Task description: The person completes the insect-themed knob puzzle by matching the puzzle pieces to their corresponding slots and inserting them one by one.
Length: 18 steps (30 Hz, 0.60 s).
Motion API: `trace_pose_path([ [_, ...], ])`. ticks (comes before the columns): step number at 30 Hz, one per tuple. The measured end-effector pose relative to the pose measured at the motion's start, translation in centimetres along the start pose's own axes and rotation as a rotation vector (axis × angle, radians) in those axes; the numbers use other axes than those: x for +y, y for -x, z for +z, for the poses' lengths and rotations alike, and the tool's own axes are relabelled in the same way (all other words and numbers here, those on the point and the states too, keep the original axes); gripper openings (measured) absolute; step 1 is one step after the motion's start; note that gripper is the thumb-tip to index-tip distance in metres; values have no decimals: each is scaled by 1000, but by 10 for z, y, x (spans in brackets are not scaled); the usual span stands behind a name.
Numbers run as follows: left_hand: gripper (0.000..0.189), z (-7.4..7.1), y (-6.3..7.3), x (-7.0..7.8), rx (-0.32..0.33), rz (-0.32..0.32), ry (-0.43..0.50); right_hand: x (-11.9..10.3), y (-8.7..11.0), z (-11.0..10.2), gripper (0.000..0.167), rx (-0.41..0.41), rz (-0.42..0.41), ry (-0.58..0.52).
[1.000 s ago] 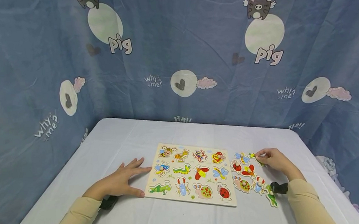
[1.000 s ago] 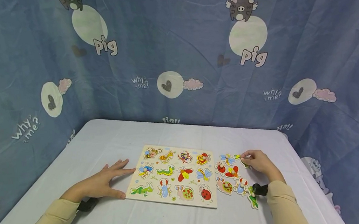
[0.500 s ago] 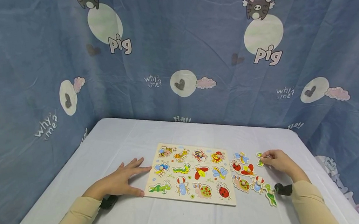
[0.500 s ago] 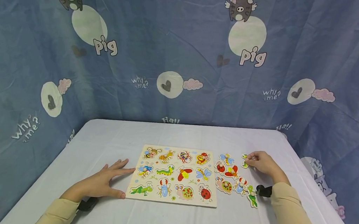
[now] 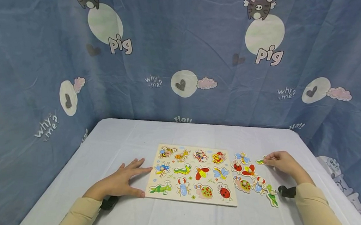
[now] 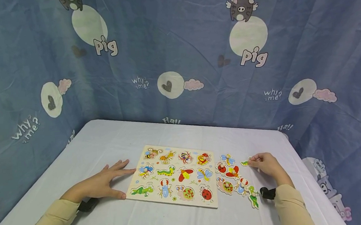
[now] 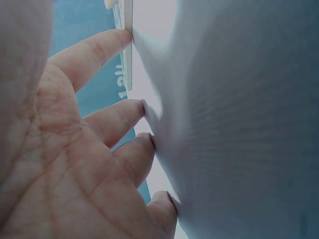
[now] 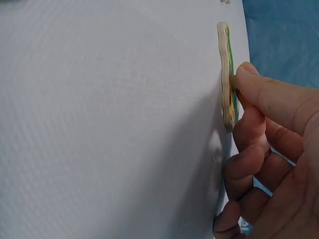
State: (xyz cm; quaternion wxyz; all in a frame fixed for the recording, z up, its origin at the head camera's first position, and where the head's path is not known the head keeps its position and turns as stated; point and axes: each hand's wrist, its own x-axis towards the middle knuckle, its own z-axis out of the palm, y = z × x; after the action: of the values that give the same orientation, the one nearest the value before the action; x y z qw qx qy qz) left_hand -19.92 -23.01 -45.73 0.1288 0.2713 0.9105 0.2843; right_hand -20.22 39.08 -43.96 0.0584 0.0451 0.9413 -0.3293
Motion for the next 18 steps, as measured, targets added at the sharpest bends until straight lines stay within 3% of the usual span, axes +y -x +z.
trace_pose_path([
  [11, 93, -1, 0, 2, 0, -4, 1, 7, 0, 0, 36, -20, -26, -39],
  [18, 93, 0, 0, 2, 0, -5, -16, 14, -2, 2, 38, -36, 9, -78],
])
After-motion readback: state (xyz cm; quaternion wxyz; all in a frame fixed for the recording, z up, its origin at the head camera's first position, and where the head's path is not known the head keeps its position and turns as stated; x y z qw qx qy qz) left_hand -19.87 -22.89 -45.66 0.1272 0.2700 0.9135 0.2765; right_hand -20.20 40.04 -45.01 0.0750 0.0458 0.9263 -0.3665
